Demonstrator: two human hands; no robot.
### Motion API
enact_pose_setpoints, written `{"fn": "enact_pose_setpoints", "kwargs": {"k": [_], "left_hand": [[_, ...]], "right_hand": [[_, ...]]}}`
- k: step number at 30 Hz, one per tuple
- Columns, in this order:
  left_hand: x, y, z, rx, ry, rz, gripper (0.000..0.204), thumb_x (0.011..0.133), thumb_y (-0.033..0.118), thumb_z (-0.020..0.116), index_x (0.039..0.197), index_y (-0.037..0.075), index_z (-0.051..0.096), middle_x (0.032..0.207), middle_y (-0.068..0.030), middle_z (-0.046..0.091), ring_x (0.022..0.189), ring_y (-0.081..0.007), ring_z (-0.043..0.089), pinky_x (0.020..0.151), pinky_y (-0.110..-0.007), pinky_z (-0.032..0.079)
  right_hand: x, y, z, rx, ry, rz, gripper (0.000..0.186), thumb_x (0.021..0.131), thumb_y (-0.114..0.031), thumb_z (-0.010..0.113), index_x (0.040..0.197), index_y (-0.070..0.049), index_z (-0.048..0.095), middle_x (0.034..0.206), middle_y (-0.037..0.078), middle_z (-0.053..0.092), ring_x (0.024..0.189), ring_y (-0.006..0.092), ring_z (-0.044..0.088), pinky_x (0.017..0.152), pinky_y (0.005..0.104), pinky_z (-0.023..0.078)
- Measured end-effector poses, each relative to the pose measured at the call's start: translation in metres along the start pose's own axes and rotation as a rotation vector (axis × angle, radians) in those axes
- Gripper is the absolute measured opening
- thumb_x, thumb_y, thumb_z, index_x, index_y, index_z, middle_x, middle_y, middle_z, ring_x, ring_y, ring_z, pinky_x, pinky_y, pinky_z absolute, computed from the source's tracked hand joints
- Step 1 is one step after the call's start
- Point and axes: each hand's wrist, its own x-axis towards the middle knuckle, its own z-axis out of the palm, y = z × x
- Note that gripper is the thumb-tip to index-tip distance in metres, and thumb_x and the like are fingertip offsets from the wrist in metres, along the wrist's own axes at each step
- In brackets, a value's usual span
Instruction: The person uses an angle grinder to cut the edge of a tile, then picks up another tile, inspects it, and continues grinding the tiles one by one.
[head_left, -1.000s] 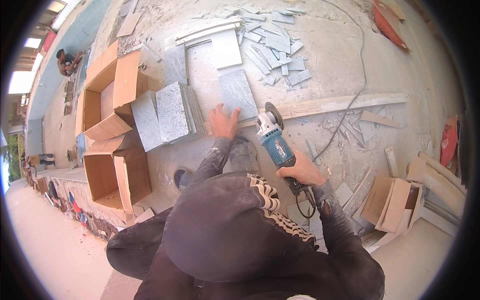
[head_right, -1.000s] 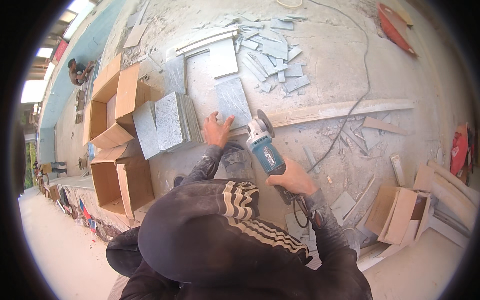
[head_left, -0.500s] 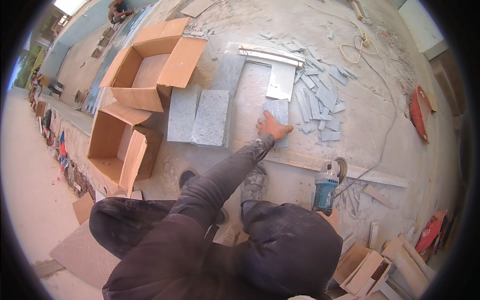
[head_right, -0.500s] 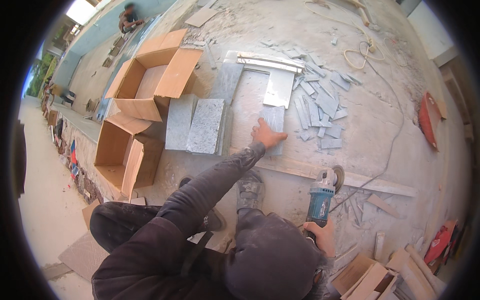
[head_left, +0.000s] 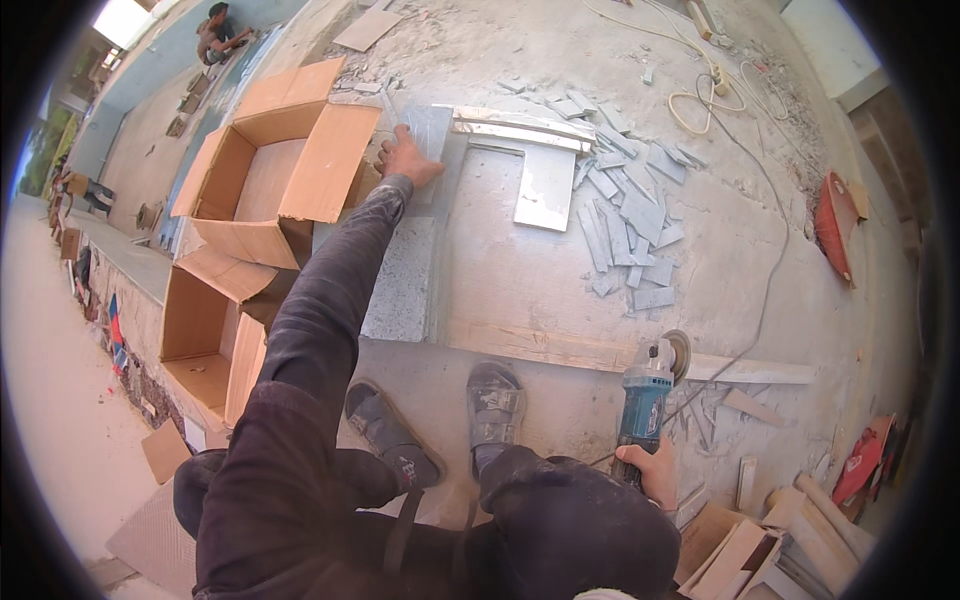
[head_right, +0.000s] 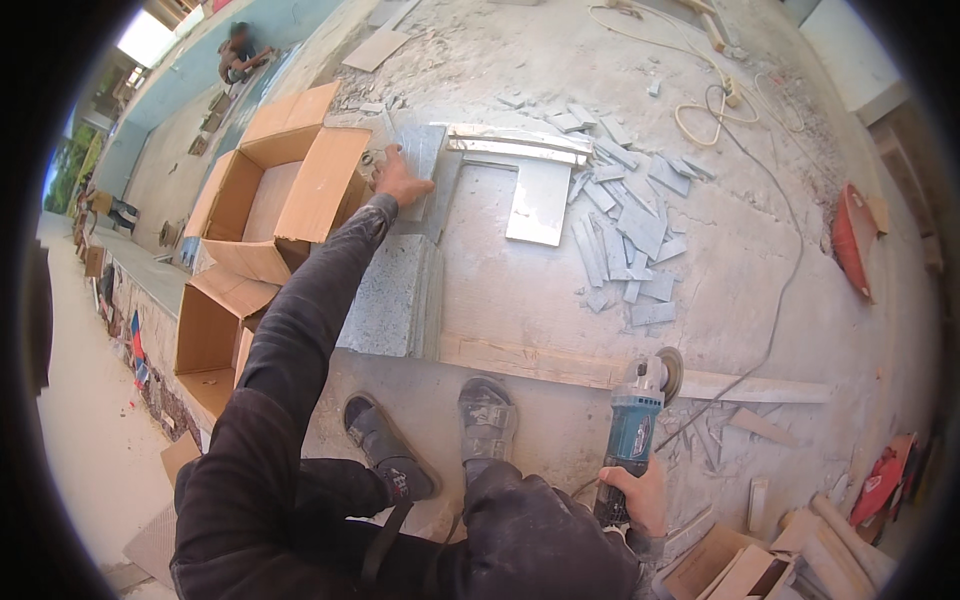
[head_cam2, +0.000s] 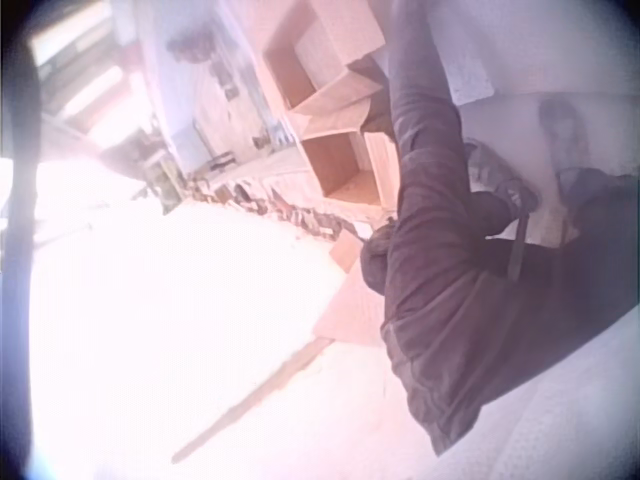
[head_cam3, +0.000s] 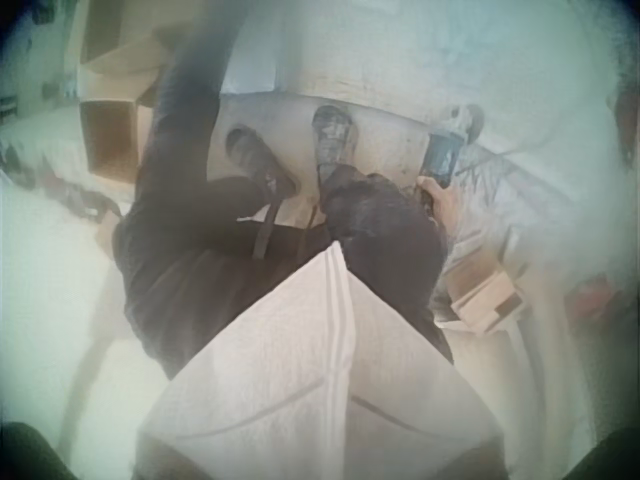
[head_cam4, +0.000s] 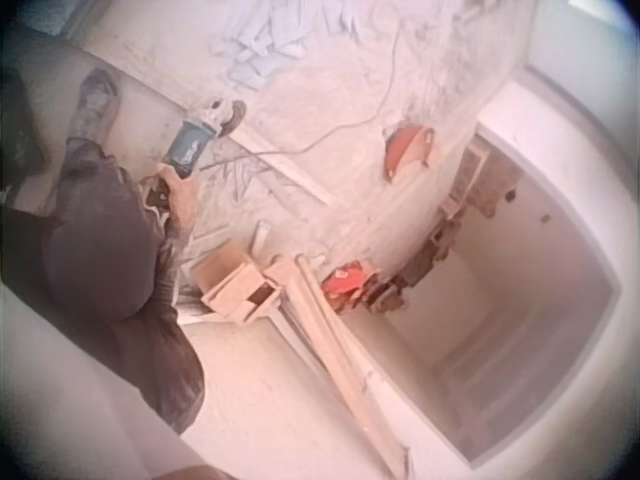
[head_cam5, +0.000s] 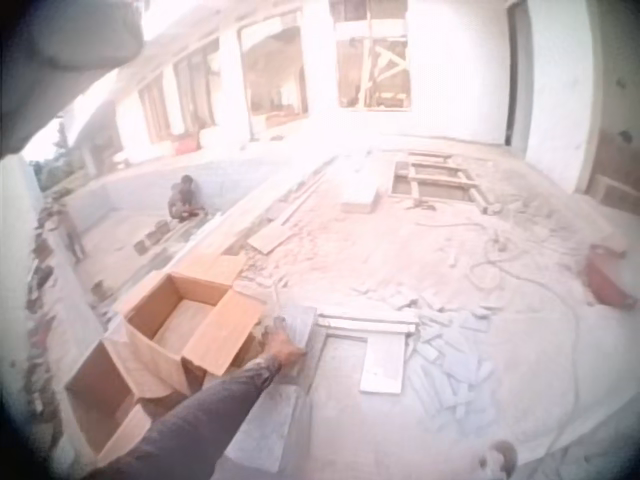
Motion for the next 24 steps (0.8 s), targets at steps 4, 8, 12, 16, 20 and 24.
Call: {"fn": "enact_pose_setpoints", "kwargs": {"k": [4,8,12,16,20,24], "left_hand": [[0.005,-0.018,0.020,-0.078,-0.070,-0.025,0.109,0.063,0.034,0.086,0.149,0.013,0.023,0.141,-0.0310,0.039,0.136,-0.0470,0.039,0.114,-0.056,0.032],[0.001,-0.029,0.032,-0.016,-0.127,0.035,0.112,0.062,0.033,0.088,0.150,0.013,0.022,0.142,-0.0320,0.039,0.137,-0.0472,0.038,0.114,-0.055,0.032],[-0.009,-0.026,0.036,0.034,-0.129,0.035,0.114,0.062,0.033,0.089,0.151,0.013,0.021,0.143,-0.0323,0.039,0.137,-0.0477,0.038,0.114,-0.055,0.033],[-0.017,-0.021,0.039,0.010,-0.128,0.035,0.111,0.064,0.031,0.088,0.150,0.012,0.021,0.143,-0.0331,0.037,0.136,-0.0486,0.038,0.113,-0.056,0.034],[-0.017,-0.015,0.045,-0.018,-0.127,0.019,0.107,0.067,0.030,0.087,0.150,0.012,0.021,0.143,-0.0334,0.037,0.136,-0.0483,0.039,0.112,-0.056,0.036],[-0.017,-0.009,0.048,-0.016,-0.116,0.016,0.106,0.068,0.030,0.086,0.149,0.010,0.021,0.143,-0.0335,0.038,0.135,-0.0491,0.041,0.111,-0.055,0.038]], "right_hand": [[0.012,0.010,-0.008,0.020,0.011,0.014,0.036,0.074,-0.012,0.077,0.103,-0.001,0.059,0.080,0.005,0.065,0.067,0.0141,0.063,0.063,0.0279,0.051],[0.014,-0.001,-0.006,0.026,0.010,0.038,0.037,0.074,-0.011,0.076,0.104,0.000,0.058,0.078,0.006,0.066,0.065,0.0150,0.063,0.062,0.0282,0.051],[0.017,-0.002,-0.006,0.043,0.020,0.025,0.036,0.074,-0.010,0.076,0.104,0.000,0.058,0.077,0.007,0.066,0.064,0.0152,0.063,0.061,0.0282,0.051],[0.021,0.001,-0.009,0.038,-0.011,0.011,0.035,0.075,-0.010,0.077,0.103,-0.001,0.059,0.078,0.006,0.065,0.065,0.0150,0.063,0.062,0.0277,0.051],[0.023,0.009,-0.009,0.032,0.008,-0.006,0.034,0.075,-0.010,0.077,0.103,-0.001,0.060,0.080,0.005,0.065,0.067,0.0143,0.063,0.064,0.0270,0.051],[0.021,0.004,-0.005,0.026,0.000,0.015,0.035,0.075,-0.010,0.077,0.104,-0.001,0.060,0.081,0.004,0.065,0.068,0.0140,0.063,0.064,0.0269,0.051]]}}
